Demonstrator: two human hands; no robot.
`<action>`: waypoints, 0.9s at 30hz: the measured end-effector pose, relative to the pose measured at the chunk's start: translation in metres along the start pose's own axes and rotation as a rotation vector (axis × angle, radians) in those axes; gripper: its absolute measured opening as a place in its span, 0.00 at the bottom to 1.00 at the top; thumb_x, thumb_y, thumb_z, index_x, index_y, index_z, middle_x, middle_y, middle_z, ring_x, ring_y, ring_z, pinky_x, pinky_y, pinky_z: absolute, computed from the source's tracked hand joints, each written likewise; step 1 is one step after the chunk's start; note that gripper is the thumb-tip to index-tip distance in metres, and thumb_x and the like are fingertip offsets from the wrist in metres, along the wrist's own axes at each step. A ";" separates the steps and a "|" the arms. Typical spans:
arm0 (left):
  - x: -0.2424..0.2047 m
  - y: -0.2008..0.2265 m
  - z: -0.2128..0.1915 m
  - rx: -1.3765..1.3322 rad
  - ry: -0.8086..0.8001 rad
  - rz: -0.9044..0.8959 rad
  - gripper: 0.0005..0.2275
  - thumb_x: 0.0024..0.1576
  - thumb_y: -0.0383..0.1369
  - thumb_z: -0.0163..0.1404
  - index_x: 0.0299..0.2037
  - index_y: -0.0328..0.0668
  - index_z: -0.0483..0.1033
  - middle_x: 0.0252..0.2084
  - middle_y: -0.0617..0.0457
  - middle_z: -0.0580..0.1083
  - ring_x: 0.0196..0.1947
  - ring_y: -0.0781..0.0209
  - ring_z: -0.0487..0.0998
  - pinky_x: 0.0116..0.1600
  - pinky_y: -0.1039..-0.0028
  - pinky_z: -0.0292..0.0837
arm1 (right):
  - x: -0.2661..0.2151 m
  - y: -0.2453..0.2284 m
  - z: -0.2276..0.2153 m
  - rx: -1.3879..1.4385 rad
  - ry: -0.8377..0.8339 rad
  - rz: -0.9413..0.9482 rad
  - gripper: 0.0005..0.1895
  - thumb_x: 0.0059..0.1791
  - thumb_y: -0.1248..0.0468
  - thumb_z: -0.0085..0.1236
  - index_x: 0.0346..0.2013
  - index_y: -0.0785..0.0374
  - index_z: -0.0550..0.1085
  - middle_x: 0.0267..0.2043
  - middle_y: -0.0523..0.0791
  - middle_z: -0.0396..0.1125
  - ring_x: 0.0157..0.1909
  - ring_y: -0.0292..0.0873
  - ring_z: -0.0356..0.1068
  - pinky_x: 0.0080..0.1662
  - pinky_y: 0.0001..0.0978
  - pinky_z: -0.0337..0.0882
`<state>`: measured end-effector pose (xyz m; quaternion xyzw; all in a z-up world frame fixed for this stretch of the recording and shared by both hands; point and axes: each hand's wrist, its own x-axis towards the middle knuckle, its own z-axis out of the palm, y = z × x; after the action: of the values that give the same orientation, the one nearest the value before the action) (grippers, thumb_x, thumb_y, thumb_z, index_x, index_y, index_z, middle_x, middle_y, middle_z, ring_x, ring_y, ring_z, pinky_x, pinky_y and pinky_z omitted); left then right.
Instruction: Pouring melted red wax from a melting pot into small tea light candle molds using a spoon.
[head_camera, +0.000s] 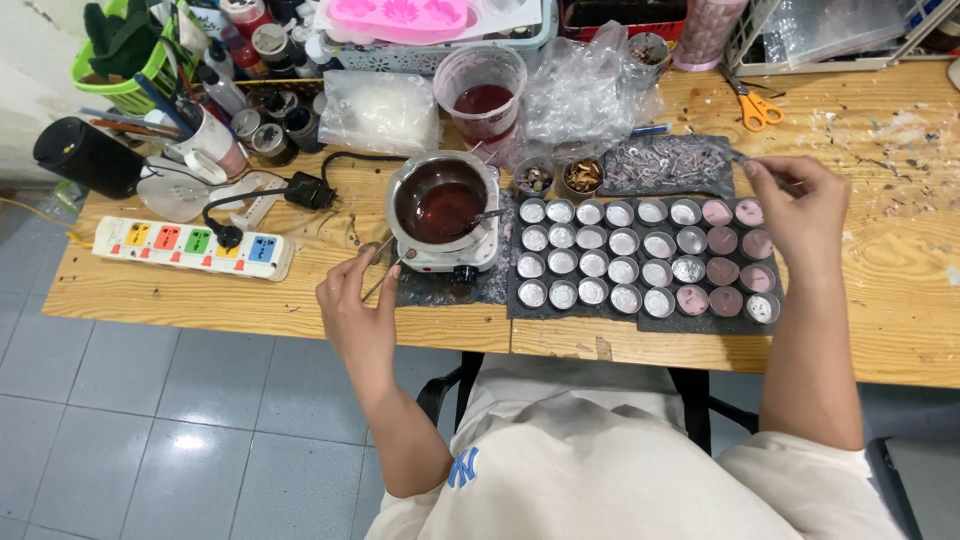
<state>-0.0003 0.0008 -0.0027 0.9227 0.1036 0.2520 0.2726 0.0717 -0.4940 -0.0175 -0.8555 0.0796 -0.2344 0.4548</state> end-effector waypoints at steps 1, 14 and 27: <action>-0.001 -0.001 0.000 0.000 0.001 -0.002 0.16 0.57 0.42 0.61 0.54 0.52 0.81 0.50 0.56 0.74 0.56 0.55 0.70 0.60 0.62 0.69 | -0.006 -0.005 0.004 0.000 -0.002 -0.001 0.06 0.57 0.65 0.67 0.46 0.64 0.81 0.42 0.45 0.74 0.43 0.36 0.73 0.46 0.34 0.71; -0.006 -0.010 0.009 0.010 0.024 0.008 0.17 0.60 0.42 0.58 0.58 0.51 0.79 0.53 0.54 0.73 0.61 0.52 0.66 0.68 0.56 0.57 | -0.061 0.009 0.000 0.508 0.054 0.095 0.07 0.58 0.73 0.63 0.50 0.70 0.78 0.42 0.44 0.74 0.40 0.32 0.71 0.43 0.21 0.69; -0.011 -0.004 0.009 -0.028 0.062 0.020 0.17 0.61 0.39 0.59 0.59 0.49 0.79 0.55 0.52 0.73 0.61 0.51 0.66 0.69 0.56 0.57 | -0.097 0.014 -0.033 -0.080 -0.188 -0.154 0.09 0.55 0.69 0.62 0.47 0.66 0.72 0.37 0.45 0.72 0.35 0.37 0.70 0.38 0.28 0.68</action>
<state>-0.0051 -0.0035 -0.0164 0.9115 0.0995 0.2847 0.2796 -0.0279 -0.4925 -0.0456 -0.8948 -0.0199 -0.1838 0.4063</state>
